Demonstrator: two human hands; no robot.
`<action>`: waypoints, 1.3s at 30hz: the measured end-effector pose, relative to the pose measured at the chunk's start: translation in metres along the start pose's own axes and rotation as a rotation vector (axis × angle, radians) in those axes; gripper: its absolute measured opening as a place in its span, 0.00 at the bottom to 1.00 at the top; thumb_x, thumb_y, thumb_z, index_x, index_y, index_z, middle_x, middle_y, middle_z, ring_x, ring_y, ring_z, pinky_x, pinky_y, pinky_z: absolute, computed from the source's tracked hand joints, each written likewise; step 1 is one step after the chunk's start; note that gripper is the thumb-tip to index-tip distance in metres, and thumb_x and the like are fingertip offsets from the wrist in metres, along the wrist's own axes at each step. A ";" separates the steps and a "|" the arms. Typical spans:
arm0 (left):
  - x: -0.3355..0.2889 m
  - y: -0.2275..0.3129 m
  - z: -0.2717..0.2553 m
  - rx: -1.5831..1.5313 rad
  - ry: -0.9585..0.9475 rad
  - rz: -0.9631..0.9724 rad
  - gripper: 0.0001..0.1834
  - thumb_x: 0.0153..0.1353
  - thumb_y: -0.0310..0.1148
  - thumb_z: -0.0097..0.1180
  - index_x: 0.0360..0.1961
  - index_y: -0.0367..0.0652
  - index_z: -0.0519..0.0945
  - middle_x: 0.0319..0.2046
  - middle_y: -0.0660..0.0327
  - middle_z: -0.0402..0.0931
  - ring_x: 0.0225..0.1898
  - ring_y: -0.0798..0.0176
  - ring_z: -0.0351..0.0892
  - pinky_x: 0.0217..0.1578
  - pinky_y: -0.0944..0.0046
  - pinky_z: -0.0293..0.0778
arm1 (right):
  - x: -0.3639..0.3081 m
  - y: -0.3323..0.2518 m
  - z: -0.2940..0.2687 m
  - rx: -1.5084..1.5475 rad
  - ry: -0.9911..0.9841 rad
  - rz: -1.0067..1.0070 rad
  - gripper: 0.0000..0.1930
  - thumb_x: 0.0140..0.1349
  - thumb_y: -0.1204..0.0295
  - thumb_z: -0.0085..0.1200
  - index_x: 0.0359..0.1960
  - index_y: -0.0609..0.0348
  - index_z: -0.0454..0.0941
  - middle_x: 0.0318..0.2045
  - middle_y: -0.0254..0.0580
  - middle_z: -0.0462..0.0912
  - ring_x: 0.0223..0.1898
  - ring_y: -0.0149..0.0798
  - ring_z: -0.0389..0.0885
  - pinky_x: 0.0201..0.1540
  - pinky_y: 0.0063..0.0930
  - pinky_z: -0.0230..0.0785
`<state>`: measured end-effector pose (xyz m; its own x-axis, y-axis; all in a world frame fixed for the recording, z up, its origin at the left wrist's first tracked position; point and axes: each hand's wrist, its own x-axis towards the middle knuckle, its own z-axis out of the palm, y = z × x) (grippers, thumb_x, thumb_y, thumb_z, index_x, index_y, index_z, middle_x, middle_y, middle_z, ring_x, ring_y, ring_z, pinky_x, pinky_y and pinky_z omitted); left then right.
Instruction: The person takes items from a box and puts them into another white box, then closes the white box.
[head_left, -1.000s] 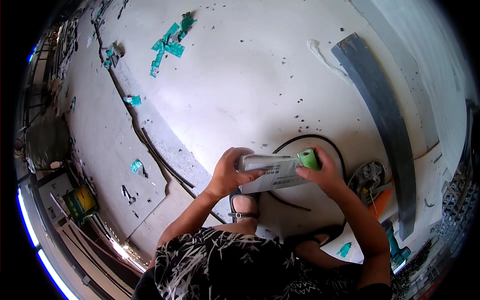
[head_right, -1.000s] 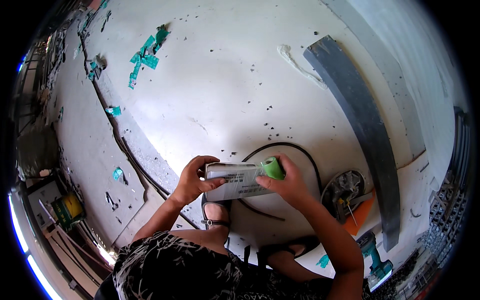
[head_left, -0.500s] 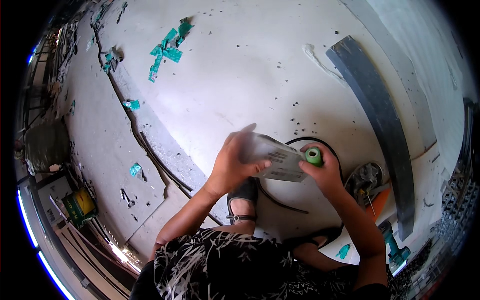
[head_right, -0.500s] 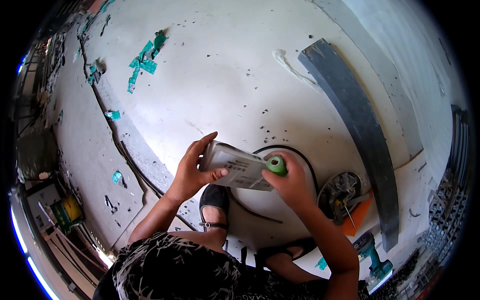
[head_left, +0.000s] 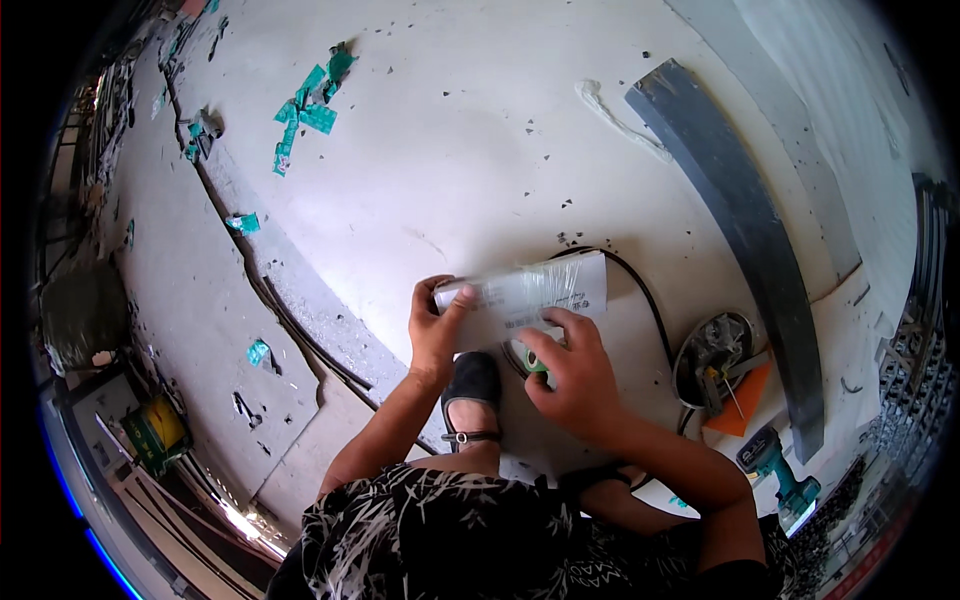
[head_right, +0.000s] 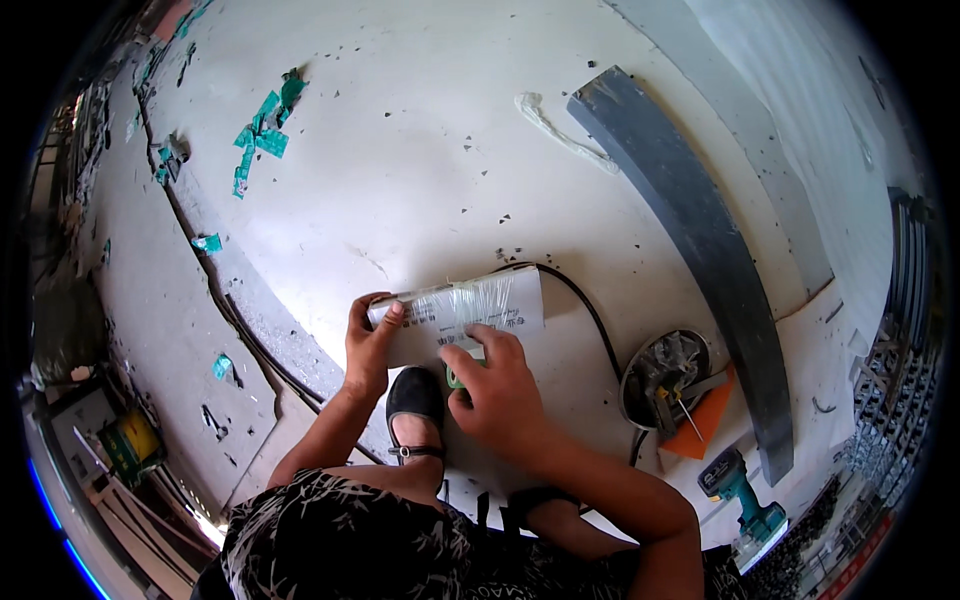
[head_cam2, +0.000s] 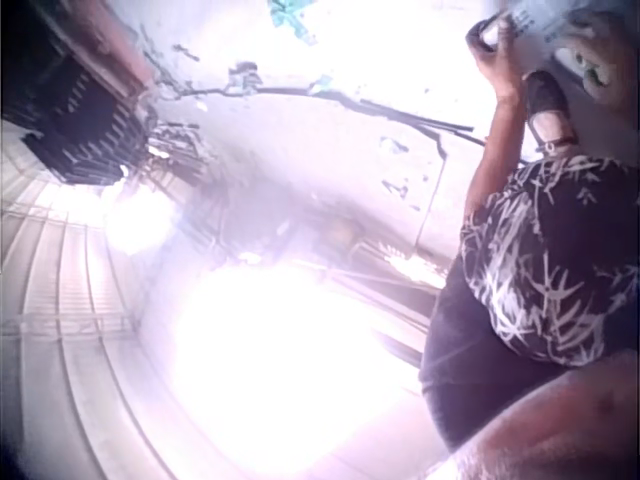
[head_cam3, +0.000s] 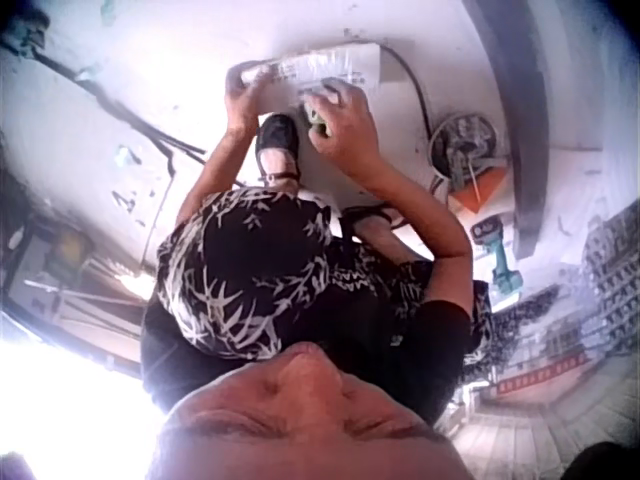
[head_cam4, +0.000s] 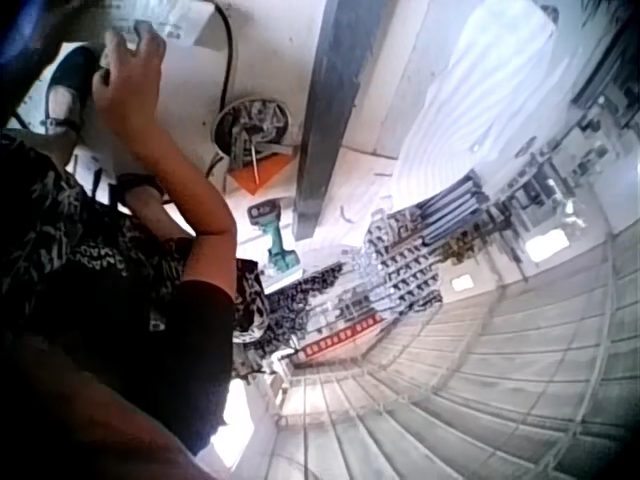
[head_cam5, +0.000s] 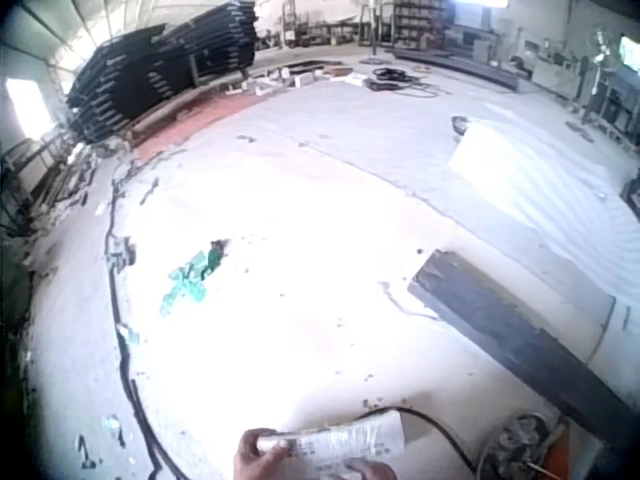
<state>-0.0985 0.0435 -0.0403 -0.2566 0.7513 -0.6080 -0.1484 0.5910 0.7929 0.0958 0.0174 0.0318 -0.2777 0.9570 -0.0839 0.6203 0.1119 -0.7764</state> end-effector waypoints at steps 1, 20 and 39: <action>-0.005 -0.007 0.001 0.068 0.022 -0.008 0.27 0.56 0.41 0.68 0.50 0.38 0.71 0.38 0.58 0.76 0.40 0.67 0.76 0.41 0.67 0.74 | -0.001 0.003 0.004 -0.019 -0.038 0.007 0.24 0.44 0.76 0.56 0.48 0.54 0.78 0.55 0.53 0.69 0.55 0.55 0.67 0.55 0.43 0.66; 0.041 0.047 0.053 1.242 -0.734 0.187 0.38 0.45 0.62 0.65 0.45 0.38 0.79 0.39 0.50 0.81 0.42 0.51 0.81 0.42 0.57 0.75 | -0.019 0.024 0.000 -0.169 -0.013 -0.088 0.21 0.43 0.79 0.59 0.44 0.52 0.81 0.55 0.52 0.71 0.55 0.54 0.69 0.56 0.42 0.68; -0.026 0.060 -0.022 0.485 -0.430 0.877 0.46 0.39 0.67 0.66 0.48 0.36 0.74 0.41 0.52 0.75 0.44 0.51 0.76 0.45 0.56 0.73 | -0.011 -0.010 -0.026 -0.168 0.314 -0.694 0.14 0.55 0.66 0.59 0.44 0.46 0.81 0.47 0.32 0.78 0.46 0.34 0.79 0.47 0.25 0.74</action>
<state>-0.1221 0.0528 0.0241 0.2796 0.9521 0.1235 0.3398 -0.2184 0.9148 0.1115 0.0129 0.0565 -0.4375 0.6817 0.5865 0.4904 0.7275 -0.4798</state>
